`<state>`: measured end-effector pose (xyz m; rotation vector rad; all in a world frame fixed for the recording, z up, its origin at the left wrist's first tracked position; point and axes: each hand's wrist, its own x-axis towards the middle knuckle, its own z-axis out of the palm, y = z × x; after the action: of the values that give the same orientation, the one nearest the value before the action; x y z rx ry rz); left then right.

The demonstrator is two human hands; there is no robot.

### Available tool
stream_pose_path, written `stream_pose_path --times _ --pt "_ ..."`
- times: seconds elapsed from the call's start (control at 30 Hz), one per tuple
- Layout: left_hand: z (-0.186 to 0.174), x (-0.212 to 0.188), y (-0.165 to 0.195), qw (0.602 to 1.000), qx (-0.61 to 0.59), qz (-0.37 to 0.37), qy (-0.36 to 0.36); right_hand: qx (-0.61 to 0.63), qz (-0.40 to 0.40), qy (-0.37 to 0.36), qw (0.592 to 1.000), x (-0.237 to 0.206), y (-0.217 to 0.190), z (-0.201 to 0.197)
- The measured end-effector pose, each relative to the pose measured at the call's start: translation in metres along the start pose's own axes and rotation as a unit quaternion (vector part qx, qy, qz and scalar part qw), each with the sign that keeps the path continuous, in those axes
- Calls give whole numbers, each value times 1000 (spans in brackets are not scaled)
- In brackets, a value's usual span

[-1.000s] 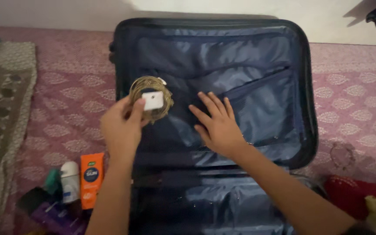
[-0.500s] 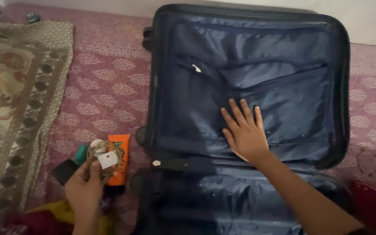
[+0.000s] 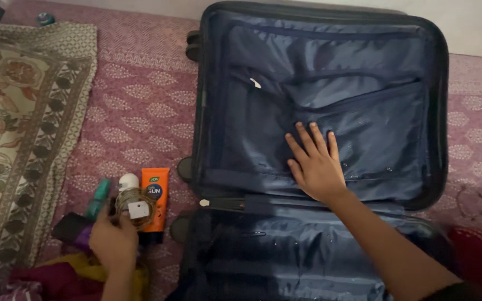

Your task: The person opens a suitcase lying on a bed, unfastens the internal strap, and lifts out folded garments one by one, placing them on the bed. They then remove toiletry bottles and a coiled cable from the lid compartments, setting the items on the floor beside the suitcase.

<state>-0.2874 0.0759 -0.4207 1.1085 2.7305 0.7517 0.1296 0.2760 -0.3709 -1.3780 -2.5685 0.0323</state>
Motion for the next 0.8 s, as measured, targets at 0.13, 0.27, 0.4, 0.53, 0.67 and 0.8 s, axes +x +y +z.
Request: stream_pose_path --times 0.13,0.27,0.4,0.53,0.67,0.8 --pt "-6 0 20 999 -32 4 -12 13 -7 8 1000 -1 0 0" --pt "-5 0 35 999 36 -13 -19 20 1 12 1000 0 0 0" --pt "-7 -3 47 995 83 -46 -36 23 0 19 1000 -1 0 -1" --pt "-14 -5 65 996 84 1 -3 22 0 19 1000 -1 0 0" --pt "-18 -13 100 992 16 115 43 24 -1 25 999 -1 0 0" --pt "-3 -41 162 961 -89 258 52 21 -3 30 999 -1 0 0"
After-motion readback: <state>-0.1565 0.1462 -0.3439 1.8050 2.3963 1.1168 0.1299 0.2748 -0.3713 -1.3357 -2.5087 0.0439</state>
